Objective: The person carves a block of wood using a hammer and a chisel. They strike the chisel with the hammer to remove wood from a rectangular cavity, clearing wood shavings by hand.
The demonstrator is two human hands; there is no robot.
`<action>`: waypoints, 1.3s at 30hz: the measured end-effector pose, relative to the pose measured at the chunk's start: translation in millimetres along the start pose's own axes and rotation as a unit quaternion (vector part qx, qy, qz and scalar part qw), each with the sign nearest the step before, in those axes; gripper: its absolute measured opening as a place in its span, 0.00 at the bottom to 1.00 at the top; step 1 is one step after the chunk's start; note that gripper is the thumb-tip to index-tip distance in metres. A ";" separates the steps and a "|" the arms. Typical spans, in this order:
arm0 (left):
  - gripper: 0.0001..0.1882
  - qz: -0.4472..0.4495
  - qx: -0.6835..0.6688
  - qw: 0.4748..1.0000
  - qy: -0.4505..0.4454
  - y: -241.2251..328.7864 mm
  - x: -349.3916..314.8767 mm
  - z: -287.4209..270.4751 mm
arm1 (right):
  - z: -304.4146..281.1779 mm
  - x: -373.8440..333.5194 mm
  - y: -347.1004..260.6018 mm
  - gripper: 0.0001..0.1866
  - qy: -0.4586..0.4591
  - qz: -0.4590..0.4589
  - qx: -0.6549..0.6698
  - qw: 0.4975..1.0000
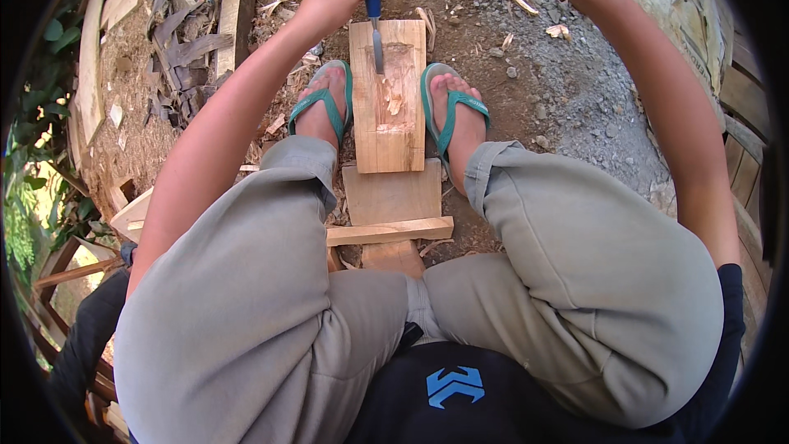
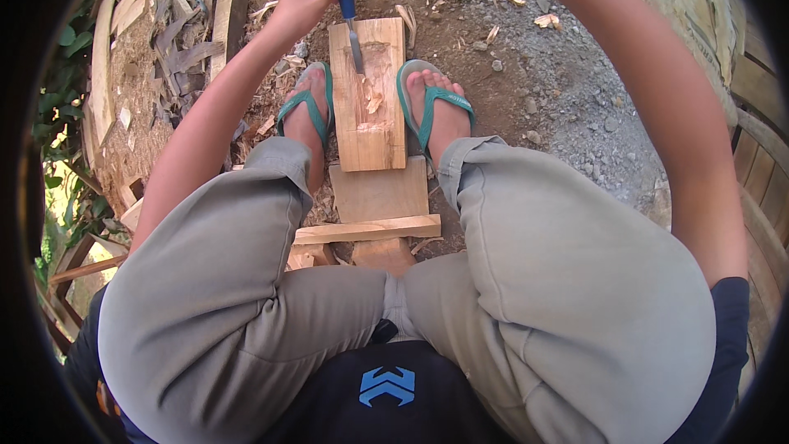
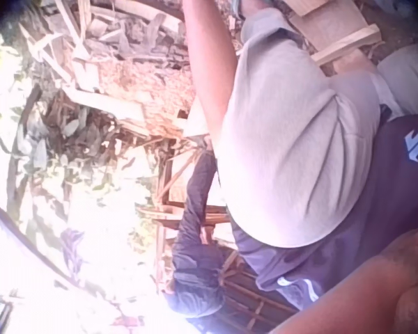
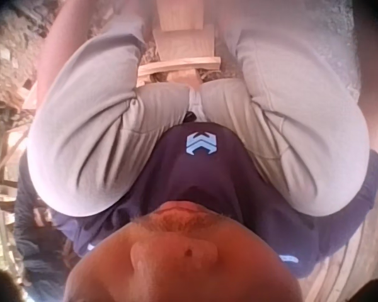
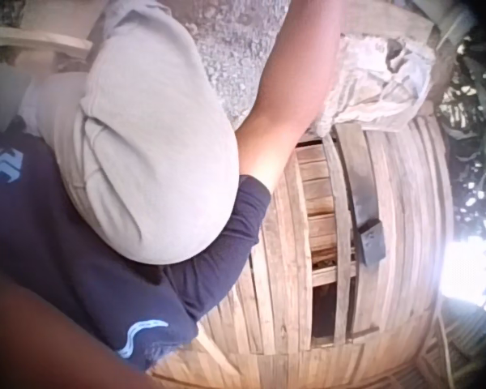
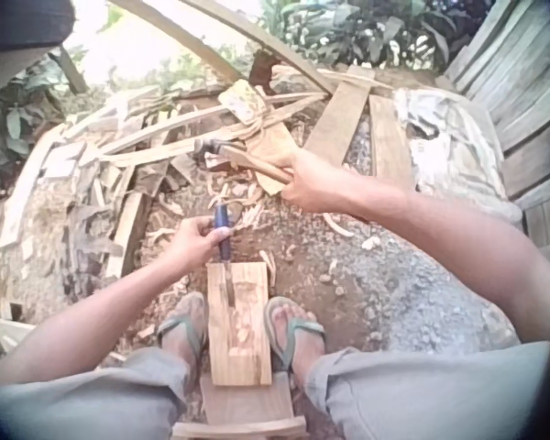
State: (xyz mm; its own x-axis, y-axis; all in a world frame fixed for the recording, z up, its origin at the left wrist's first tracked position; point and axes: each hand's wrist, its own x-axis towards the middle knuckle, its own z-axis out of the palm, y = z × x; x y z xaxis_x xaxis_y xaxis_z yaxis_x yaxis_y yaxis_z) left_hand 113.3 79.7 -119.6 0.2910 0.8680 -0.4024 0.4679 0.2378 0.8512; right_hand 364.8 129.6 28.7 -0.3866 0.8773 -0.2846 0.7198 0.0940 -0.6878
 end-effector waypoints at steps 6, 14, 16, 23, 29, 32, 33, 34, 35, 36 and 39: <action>0.21 -0.001 0.020 1.000 -0.015 5.6 1.4 3.7 | -3.3 4.8 11.8 0.28 -0.102 0.071 -0.090 0.988; 0.22 -0.007 -0.048 0.999 -0.008 -3.4 -2.1 4.5 | -15.9 -0.9 -13.3 0.30 -0.008 0.152 -0.031 0.988; 0.21 -0.007 -0.038 0.999 0.008 -2.1 -7.5 4.2 | -6.4 4.8 7.7 0.30 -0.059 0.056 -0.106 0.991; 0.22 -0.034 0.001 0.999 -0.020 16.4 -8.8 -4.4 | 3.4 4.9 -1.4 0.28 0.009 0.083 -0.058 0.995; 0.18 0.010 -0.009 1.000 0.005 -2.5 -11.9 6.4 | 8.1 1.8 11.5 0.25 -0.087 0.053 -0.125 0.987; 0.19 0.029 -0.060 0.997 -0.027 3.6 -20.4 4.2 | 1.7 -13.6 6.3 0.26 -0.047 0.114 -0.037 0.992; 0.19 0.028 -0.080 0.996 -0.036 9.7 -33.7 4.1 | 0.5 -19.3 4.8 0.26 -0.039 0.123 -0.021 0.991; 0.19 0.030 -0.100 0.993 -0.046 23.4 -47.9 3.0 | -4.6 -26.3 0.9 0.27 -0.028 0.132 -0.008 0.991; 0.19 0.041 -0.068 0.996 -0.047 32.5 -62.5 -0.1 | -10.5 -34.1 -6.5 0.27 -0.043 0.137 -0.014 0.990; 0.18 0.030 -0.090 0.994 -0.047 34.2 -78.6 -8.6 | -15.3 -39.2 -18.9 0.28 -0.060 0.134 -0.018 0.989; 0.18 0.064 -0.173 0.975 -0.127 34.8 -105.7 -10.3 | -21.8 -59.0 -17.2 0.28 -0.067 0.094 -0.022 0.993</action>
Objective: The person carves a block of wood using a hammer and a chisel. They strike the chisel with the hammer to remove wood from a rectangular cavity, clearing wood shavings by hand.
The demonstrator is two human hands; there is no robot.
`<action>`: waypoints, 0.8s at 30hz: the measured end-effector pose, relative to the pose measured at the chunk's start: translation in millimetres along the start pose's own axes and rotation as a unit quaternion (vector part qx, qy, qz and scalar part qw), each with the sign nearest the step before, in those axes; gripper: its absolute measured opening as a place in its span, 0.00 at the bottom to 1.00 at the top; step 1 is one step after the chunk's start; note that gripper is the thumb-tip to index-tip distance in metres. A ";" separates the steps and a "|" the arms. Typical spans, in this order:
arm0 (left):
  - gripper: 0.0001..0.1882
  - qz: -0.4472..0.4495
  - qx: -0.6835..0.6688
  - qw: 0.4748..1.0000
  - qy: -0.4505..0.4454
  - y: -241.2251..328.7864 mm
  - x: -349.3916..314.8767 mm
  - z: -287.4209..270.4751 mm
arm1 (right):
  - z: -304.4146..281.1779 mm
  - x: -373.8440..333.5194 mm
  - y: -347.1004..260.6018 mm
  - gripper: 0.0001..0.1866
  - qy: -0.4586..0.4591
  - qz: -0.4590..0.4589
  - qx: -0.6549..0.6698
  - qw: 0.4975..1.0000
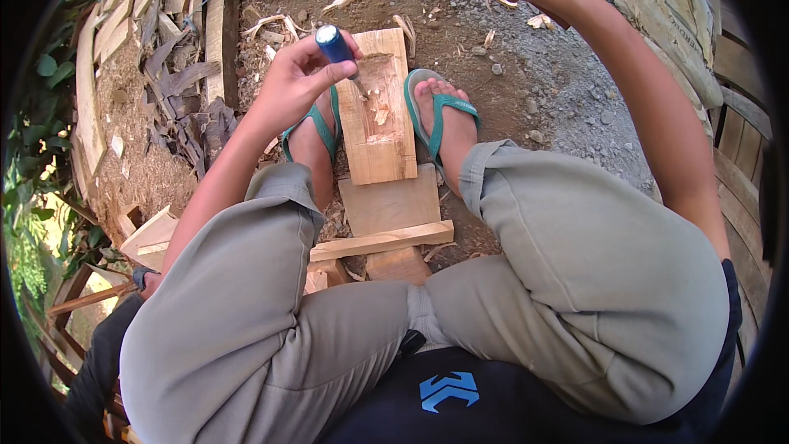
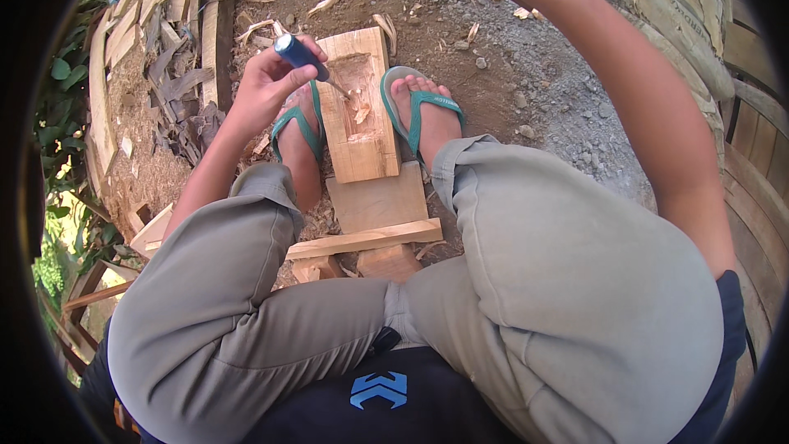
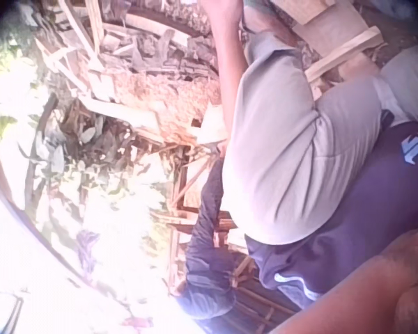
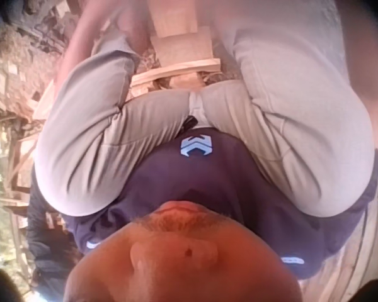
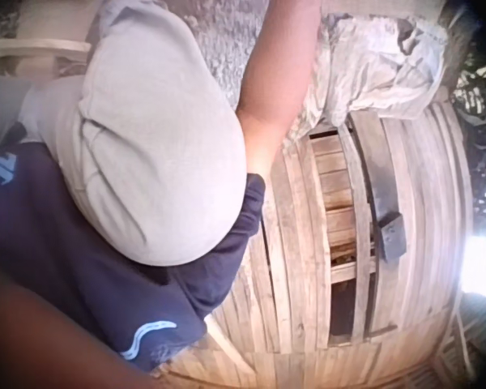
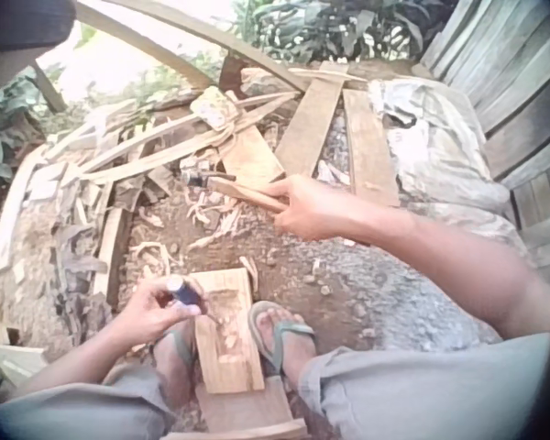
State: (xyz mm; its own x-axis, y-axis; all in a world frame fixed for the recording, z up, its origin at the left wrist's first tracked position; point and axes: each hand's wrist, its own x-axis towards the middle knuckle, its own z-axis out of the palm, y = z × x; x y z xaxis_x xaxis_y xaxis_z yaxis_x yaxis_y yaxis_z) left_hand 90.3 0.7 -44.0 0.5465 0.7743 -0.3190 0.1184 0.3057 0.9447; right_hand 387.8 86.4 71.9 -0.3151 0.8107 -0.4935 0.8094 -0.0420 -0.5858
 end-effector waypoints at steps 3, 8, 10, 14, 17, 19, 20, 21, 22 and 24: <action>0.17 0.015 0.009 0.999 0.032 2.4 3.4 7.7 | 7.1 8.2 24.9 0.29 0.011 -0.040 -0.014 0.999; 0.22 -0.039 0.154 0.972 0.175 -11.0 55.8 2.8 | -1.0 30.8 7.2 0.30 0.016 -0.118 -0.035 0.992; 0.25 -0.058 0.153 0.966 0.201 -15.1 69.5 5.2 | -18.4 26.0 -16.7 0.30 0.025 -0.073 -0.033 0.996; 0.24 -0.073 0.160 0.963 0.204 -15.9 93.3 14.3 | 10.7 45.0 26.3 0.30 0.040 -0.077 -0.078 0.993; 0.26 -0.115 0.240 0.936 0.229 -38.2 76.8 -17.6 | 15.5 46.9 -0.9 0.29 -0.017 -0.114 -0.131 0.985; 0.27 -0.097 0.177 0.952 0.229 -40.4 80.2 -12.9 | 5.6 65.3 -4.6 0.30 -0.036 -0.012 -0.111 0.993; 0.27 -0.104 0.169 0.956 0.216 -37.0 85.6 -11.1 | 10.3 55.3 -10.4 0.29 0.046 0.028 -0.044 0.998; 0.27 -0.111 0.160 0.959 0.204 -34.6 89.0 -7.2 | 14.0 55.8 2.0 0.29 0.030 -0.002 -0.071 0.997; 0.27 -0.092 0.141 0.966 0.197 -35.3 93.5 -0.1 | 17.7 62.1 23.8 0.30 0.015 -0.034 -0.096 0.995; 0.26 -0.113 0.168 0.955 0.215 -41.0 76.3 -16.6 | 31.6 85.3 21.5 0.29 -0.113 -0.089 -0.160 0.977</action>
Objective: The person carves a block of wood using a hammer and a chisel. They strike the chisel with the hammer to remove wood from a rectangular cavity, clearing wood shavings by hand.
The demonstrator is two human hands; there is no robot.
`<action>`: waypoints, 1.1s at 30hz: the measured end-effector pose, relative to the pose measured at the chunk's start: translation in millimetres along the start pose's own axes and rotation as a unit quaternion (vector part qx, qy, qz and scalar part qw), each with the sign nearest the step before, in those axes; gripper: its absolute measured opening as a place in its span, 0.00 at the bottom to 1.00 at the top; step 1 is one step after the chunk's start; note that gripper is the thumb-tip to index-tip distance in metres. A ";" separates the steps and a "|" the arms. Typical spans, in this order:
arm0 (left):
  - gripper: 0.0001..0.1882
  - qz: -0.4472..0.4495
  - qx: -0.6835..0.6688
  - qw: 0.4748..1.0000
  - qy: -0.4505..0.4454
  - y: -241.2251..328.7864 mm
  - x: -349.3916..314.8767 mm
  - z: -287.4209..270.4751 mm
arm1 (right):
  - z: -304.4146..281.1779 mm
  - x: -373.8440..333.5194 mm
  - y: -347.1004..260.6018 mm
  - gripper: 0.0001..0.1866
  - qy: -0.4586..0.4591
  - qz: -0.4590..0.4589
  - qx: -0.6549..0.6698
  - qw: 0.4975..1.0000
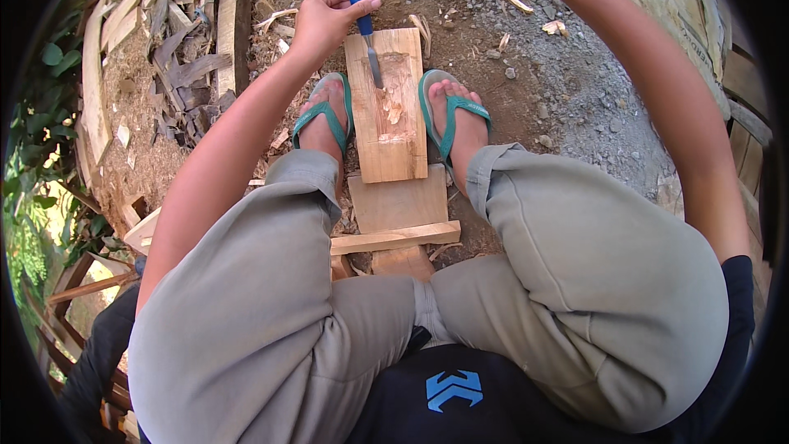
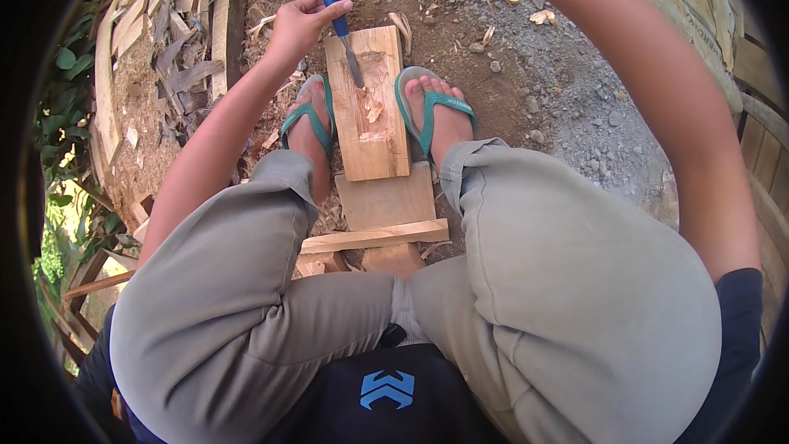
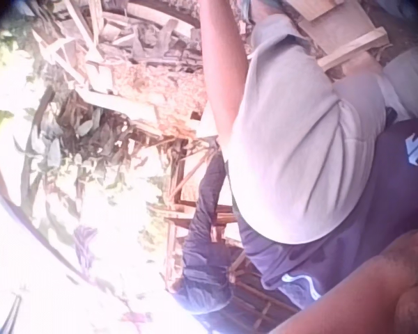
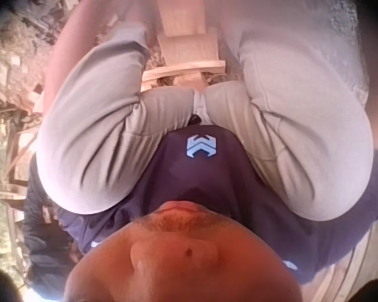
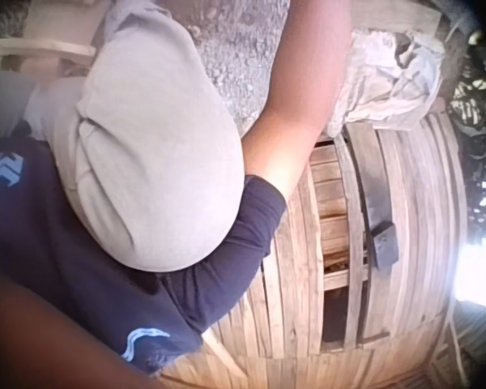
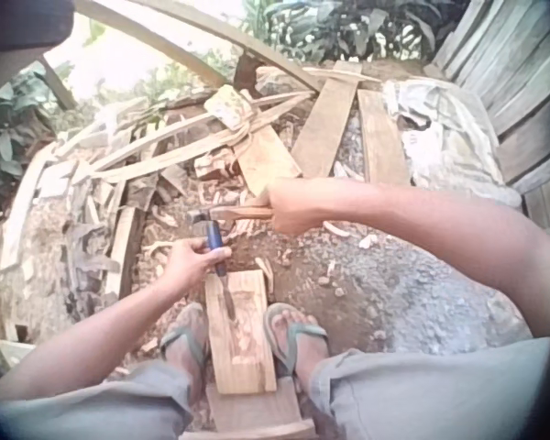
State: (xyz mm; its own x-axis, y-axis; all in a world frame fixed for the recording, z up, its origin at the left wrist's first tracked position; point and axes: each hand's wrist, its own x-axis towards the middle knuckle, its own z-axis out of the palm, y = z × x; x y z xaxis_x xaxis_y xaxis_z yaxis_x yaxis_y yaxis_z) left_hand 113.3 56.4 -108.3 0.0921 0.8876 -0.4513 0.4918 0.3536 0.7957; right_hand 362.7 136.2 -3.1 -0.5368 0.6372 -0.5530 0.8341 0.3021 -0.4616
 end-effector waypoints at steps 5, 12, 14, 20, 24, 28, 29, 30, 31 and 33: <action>0.27 -0.013 0.009 0.998 -0.056 10.6 8.3 5.1 | -6.0 -4.0 -3.4 0.29 0.130 0.079 0.051 0.987; 0.26 -0.006 0.026 0.997 -0.068 11.6 11.1 9.6 | 5.7 -7.1 -3.9 0.28 0.256 0.019 0.153 0.954; 0.26 0.001 0.008 0.998 -0.064 8.1 10.1 14.5 | -13.8 -21.0 -14.6 0.29 0.054 0.059 0.033 0.996; 0.25 0.000 0.002 0.998 -0.063 13.2 7.9 7.5 | -11.8 -21.5 -24.2 0.29 0.138 0.077 0.072 0.985; 0.25 -0.014 -0.002 0.999 -0.051 -0.6 -2.9 -2.9 | -28.4 0.5 -17.9 0.30 -0.046 0.028 -0.033 0.998; 0.22 0.058 -0.081 0.990 -0.102 10.8 -13.8 12.5 | -21.4 -2.9 15.4 0.30 0.166 0.117 0.061 0.977; 0.21 0.085 -0.131 0.981 -0.111 16.3 -24.8 11.3 | -22.6 -3.5 16.7 0.29 0.183 0.152 0.095 0.967; 0.18 0.094 -0.156 0.976 -0.115 21.2 -39.3 10.6 | -25.0 -5.3 18.3 0.29 0.200 0.188 0.129 0.953; 0.17 0.094 -0.166 0.967 -0.166 28.1 -56.8 4.0 | -31.3 -16.2 10.7 0.29 0.179 0.167 0.121 0.962; 0.17 0.095 -0.185 0.941 -0.266 38.9 -85.6 -10.5 | -46.9 -48.3 -11.6 0.29 0.140 0.125 0.100 0.977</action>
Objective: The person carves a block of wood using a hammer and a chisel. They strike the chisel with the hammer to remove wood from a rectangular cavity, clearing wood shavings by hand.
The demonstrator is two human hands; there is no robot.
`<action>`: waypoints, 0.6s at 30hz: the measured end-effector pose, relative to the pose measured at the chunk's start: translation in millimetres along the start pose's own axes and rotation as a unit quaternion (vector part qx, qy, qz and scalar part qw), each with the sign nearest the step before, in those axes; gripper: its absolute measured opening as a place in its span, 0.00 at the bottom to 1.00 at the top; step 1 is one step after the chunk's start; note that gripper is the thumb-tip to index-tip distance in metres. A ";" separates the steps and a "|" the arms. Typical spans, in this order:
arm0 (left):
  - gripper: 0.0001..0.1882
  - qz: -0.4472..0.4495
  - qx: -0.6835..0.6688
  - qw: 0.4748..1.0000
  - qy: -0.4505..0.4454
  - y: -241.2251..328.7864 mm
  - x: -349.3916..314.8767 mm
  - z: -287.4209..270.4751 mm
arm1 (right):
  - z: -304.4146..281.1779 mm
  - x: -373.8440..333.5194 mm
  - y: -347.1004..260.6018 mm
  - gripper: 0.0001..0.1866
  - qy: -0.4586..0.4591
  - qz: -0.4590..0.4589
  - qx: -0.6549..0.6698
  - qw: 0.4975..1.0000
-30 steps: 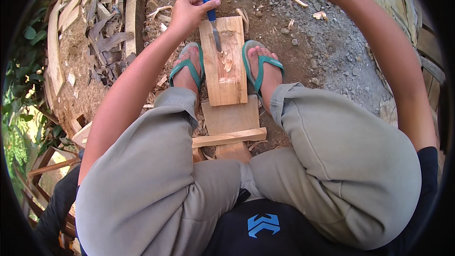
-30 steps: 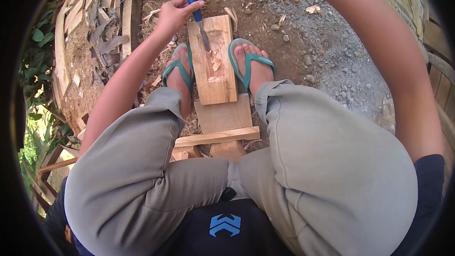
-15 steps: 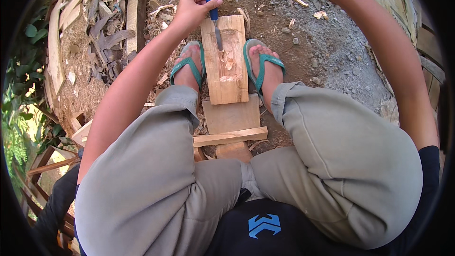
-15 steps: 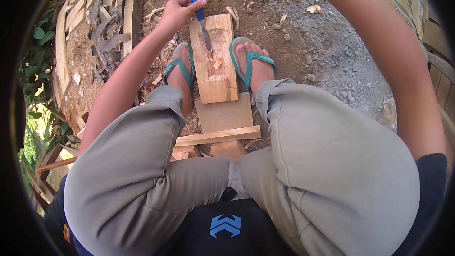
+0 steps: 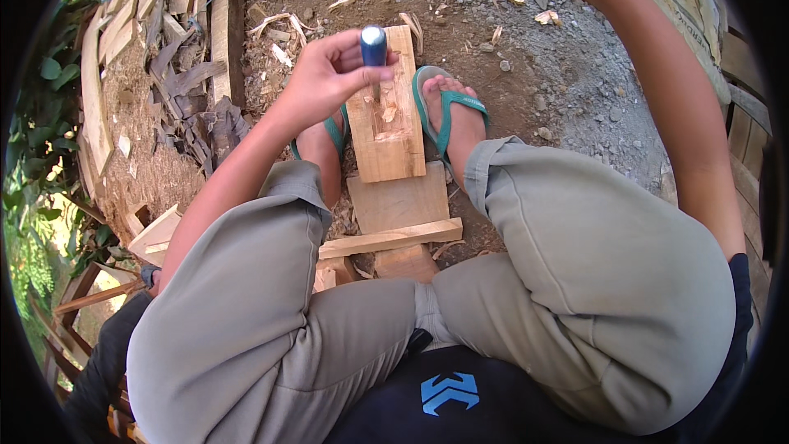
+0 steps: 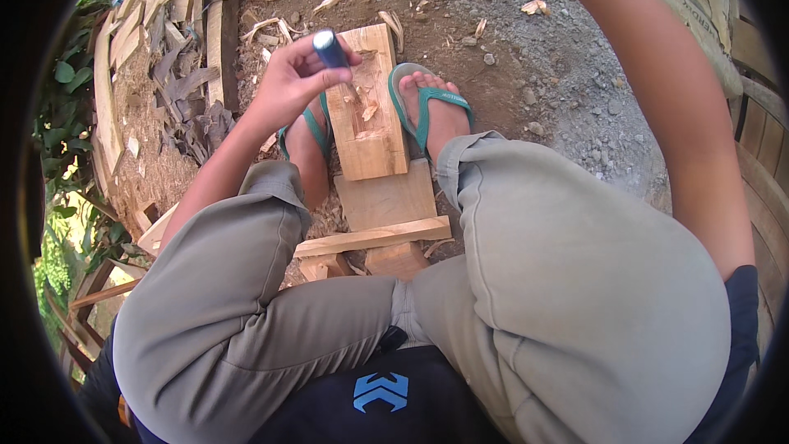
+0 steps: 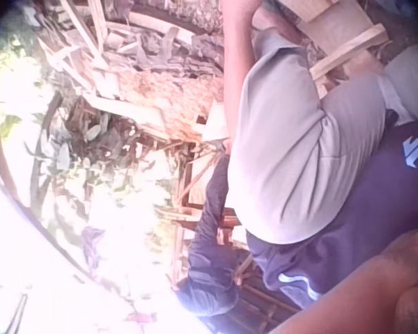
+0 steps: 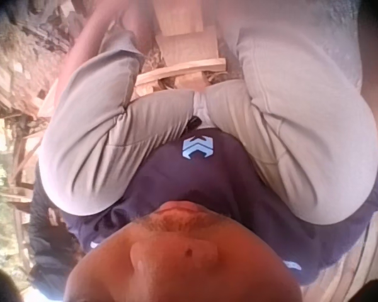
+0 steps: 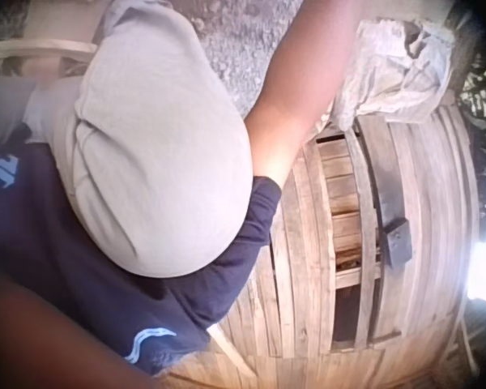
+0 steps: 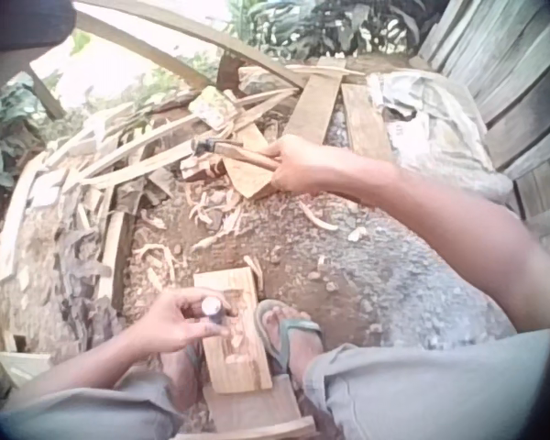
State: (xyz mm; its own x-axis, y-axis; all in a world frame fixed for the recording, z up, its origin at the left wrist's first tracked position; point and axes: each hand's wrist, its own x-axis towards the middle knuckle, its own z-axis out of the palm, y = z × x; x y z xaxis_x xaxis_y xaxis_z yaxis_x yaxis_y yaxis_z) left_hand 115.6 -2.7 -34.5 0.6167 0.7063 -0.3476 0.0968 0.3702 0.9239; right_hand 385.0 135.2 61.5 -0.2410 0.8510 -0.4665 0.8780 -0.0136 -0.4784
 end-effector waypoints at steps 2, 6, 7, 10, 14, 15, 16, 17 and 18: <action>0.18 0.006 0.023 0.999 -0.038 3.1 -12.8 3.7 | 3.8 -6.2 5.2 0.28 -0.001 -0.034 -0.014 0.999; 0.17 0.044 0.035 0.984 0.170 -15.3 23.6 -8.7 | 5.1 -25.1 6.4 0.25 -0.029 -0.068 0.002 0.997; 0.16 0.030 0.037 0.976 0.210 -16.7 31.8 -10.9 | 10.6 -23.3 5.0 0.24 -0.024 -0.062 -0.001 0.998; 0.15 0.051 0.002 0.973 0.223 -16.9 46.6 -17.6 | 14.1 -29.1 -2.3 0.23 -0.015 -0.053 -0.006 0.998; 0.18 0.034 0.080 0.976 0.200 -13.4 47.0 -10.2 | 5.2 -31.8 -8.0 0.24 -0.036 -0.050 0.002 0.998; 0.17 0.012 0.129 0.972 0.194 -15.0 45.7 -8.3 | 9.4 -24.5 -1.3 0.24 -0.031 -0.059 0.007 0.998; 0.17 0.010 0.127 0.972 0.199 -15.1 46.7 -8.7 | 11.7 -19.1 2.9 0.24 -0.026 -0.068 0.010 0.997; 0.17 0.008 0.124 0.971 0.204 -15.3 48.2 -9.3 | 12.4 -15.8 6.8 0.25 -0.027 -0.079 0.012 0.996; 0.17 0.006 0.121 0.971 0.208 -15.4 49.4 -9.7 | 12.8 -13.4 10.2 0.25 -0.028 -0.089 0.014 0.996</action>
State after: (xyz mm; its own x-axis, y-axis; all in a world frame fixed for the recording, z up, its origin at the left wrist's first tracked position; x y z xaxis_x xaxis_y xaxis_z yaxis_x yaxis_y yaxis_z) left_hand 137.0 32.3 -67.4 0.2549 0.9108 -0.3248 0.3040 0.2434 0.9210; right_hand 391.9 116.9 53.4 -0.4147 0.8106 -0.4134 0.8077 0.1187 -0.5775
